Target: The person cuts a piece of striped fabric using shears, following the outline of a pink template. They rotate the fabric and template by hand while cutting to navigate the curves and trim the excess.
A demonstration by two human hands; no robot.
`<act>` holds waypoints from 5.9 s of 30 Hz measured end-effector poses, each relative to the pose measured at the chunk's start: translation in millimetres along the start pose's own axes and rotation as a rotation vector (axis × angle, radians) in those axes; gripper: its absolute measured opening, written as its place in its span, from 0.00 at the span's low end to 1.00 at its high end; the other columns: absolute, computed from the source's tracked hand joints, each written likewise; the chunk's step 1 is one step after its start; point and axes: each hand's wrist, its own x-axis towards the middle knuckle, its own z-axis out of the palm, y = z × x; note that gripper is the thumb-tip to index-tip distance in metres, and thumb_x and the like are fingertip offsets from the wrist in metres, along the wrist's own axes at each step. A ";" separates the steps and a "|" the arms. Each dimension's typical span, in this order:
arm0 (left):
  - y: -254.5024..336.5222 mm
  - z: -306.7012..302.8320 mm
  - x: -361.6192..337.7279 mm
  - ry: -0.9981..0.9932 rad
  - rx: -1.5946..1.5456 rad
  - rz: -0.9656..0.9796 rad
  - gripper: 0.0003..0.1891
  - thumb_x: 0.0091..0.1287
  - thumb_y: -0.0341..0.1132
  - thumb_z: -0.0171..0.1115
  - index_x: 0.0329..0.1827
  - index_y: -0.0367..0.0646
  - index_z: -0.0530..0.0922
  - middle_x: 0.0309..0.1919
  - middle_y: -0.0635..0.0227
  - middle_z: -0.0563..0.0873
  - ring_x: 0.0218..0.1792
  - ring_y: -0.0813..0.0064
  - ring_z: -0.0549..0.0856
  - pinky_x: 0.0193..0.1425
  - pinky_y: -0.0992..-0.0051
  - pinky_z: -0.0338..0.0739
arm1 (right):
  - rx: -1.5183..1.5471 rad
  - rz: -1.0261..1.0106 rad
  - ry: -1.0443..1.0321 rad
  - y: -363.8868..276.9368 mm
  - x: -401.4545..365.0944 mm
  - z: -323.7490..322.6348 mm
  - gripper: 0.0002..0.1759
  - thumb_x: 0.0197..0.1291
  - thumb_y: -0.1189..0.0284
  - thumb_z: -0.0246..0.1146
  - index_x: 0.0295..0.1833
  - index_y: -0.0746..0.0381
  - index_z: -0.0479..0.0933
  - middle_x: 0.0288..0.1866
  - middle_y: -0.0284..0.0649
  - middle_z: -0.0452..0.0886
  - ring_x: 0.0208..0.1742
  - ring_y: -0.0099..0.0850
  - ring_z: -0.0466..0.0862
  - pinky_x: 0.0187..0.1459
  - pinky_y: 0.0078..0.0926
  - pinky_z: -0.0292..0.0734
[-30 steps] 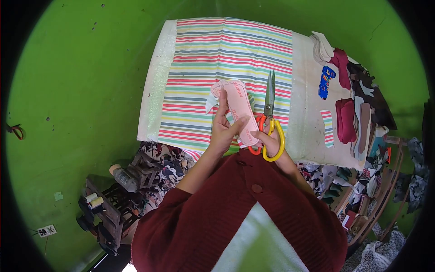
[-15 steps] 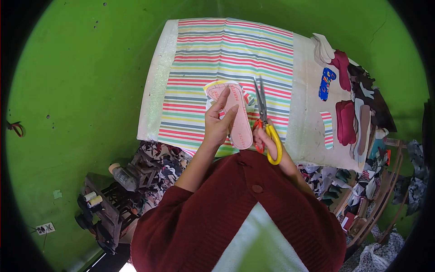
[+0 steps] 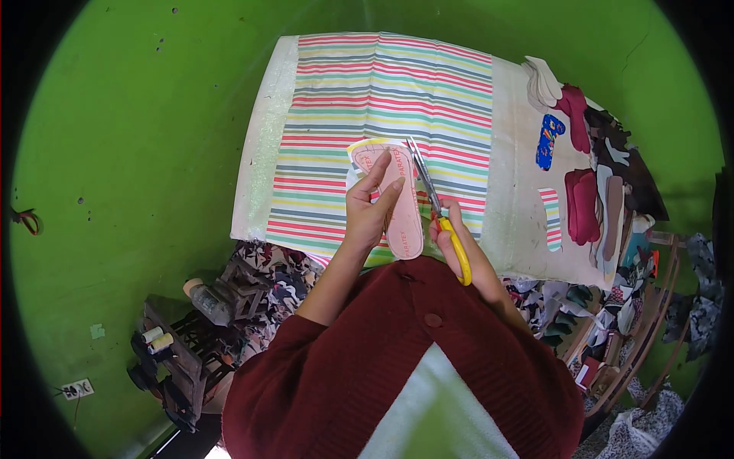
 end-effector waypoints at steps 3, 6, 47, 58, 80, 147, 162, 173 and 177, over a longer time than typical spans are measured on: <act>-1.4 -2.6 -1.3 0.006 0.034 -0.015 0.25 0.58 0.19 0.55 0.60 0.34 0.63 0.57 0.60 0.69 0.52 0.83 0.71 0.51 0.86 0.69 | 0.102 0.029 -0.071 6.9 2.1 4.8 0.39 0.54 0.38 0.41 0.56 0.61 0.47 0.28 0.34 0.64 0.25 0.19 0.63 0.26 0.14 0.60; -1.2 -1.6 0.1 0.028 0.085 -0.009 0.24 0.58 0.20 0.55 0.59 0.34 0.65 0.55 0.61 0.71 0.51 0.83 0.72 0.50 0.86 0.69 | 0.205 0.051 -0.083 7.4 2.3 6.3 0.40 0.50 0.35 0.40 0.53 0.59 0.49 0.27 0.32 0.62 0.24 0.17 0.61 0.24 0.12 0.59; 3.4 -2.9 6.0 -0.074 0.069 -0.093 0.22 0.59 0.20 0.55 0.58 0.34 0.67 0.51 0.62 0.75 0.47 0.84 0.74 0.48 0.86 0.70 | 0.198 0.170 -0.141 -4.0 3.8 -18.0 0.40 0.46 0.30 0.37 0.47 0.56 0.53 0.26 0.29 0.59 0.21 0.13 0.56 0.20 0.08 0.53; 10.5 -8.3 7.6 -0.145 0.262 -0.170 0.21 0.58 0.25 0.58 0.56 0.34 0.69 0.54 0.59 0.73 0.55 0.79 0.70 0.56 0.82 0.64 | 0.098 0.134 -0.191 -9.1 6.7 -34.5 0.41 0.45 0.30 0.38 0.47 0.58 0.53 0.25 0.29 0.59 0.21 0.14 0.56 0.20 0.10 0.55; 30.7 -15.5 13.4 -0.343 0.359 -0.336 0.20 0.58 0.25 0.57 0.55 0.35 0.70 0.51 0.64 0.76 0.44 0.85 0.76 0.45 0.86 0.71 | -0.132 0.048 -0.285 -16.5 -2.7 -53.2 0.27 0.63 0.48 0.35 0.45 0.65 0.54 0.29 0.45 0.66 0.29 0.31 0.68 0.33 0.26 0.66; 44.0 -25.2 35.5 -0.832 0.561 -0.552 0.20 0.55 0.23 0.60 0.52 0.44 0.75 0.37 0.73 0.82 0.33 0.90 0.75 0.40 0.86 0.70 | 0.157 0.194 -0.321 -10.5 -2.9 -46.3 0.31 0.56 0.38 0.35 0.40 0.57 0.54 0.21 0.30 0.61 0.19 0.17 0.61 0.19 0.14 0.58; 46.7 -29.9 42.1 -0.921 0.603 -0.577 0.18 0.53 0.24 0.62 0.49 0.42 0.77 0.39 0.70 0.82 0.36 0.88 0.75 0.43 0.85 0.68 | 0.189 0.241 -0.321 -7.0 -5.4 -41.6 0.33 0.56 0.38 0.35 0.46 0.58 0.54 0.21 0.30 0.60 0.20 0.16 0.61 0.20 0.13 0.59; 45.8 -35.3 49.8 -0.997 0.657 -0.596 0.18 0.52 0.23 0.61 0.49 0.42 0.77 0.36 0.72 0.82 0.34 0.88 0.74 0.40 0.84 0.68 | 0.386 0.241 -0.302 1.4 -9.0 -34.0 0.40 0.49 0.32 0.37 0.50 0.59 0.55 0.20 0.28 0.58 0.18 0.14 0.58 0.17 0.10 0.55; 41.8 -38.1 50.6 -1.166 0.655 -0.524 0.19 0.52 0.22 0.61 0.49 0.42 0.77 0.37 0.72 0.82 0.34 0.87 0.74 0.40 0.84 0.69 | 0.409 0.229 -0.243 0.5 -8.6 -38.6 0.39 0.51 0.34 0.34 0.50 0.59 0.55 0.19 0.27 0.57 0.17 0.14 0.57 0.16 0.11 0.54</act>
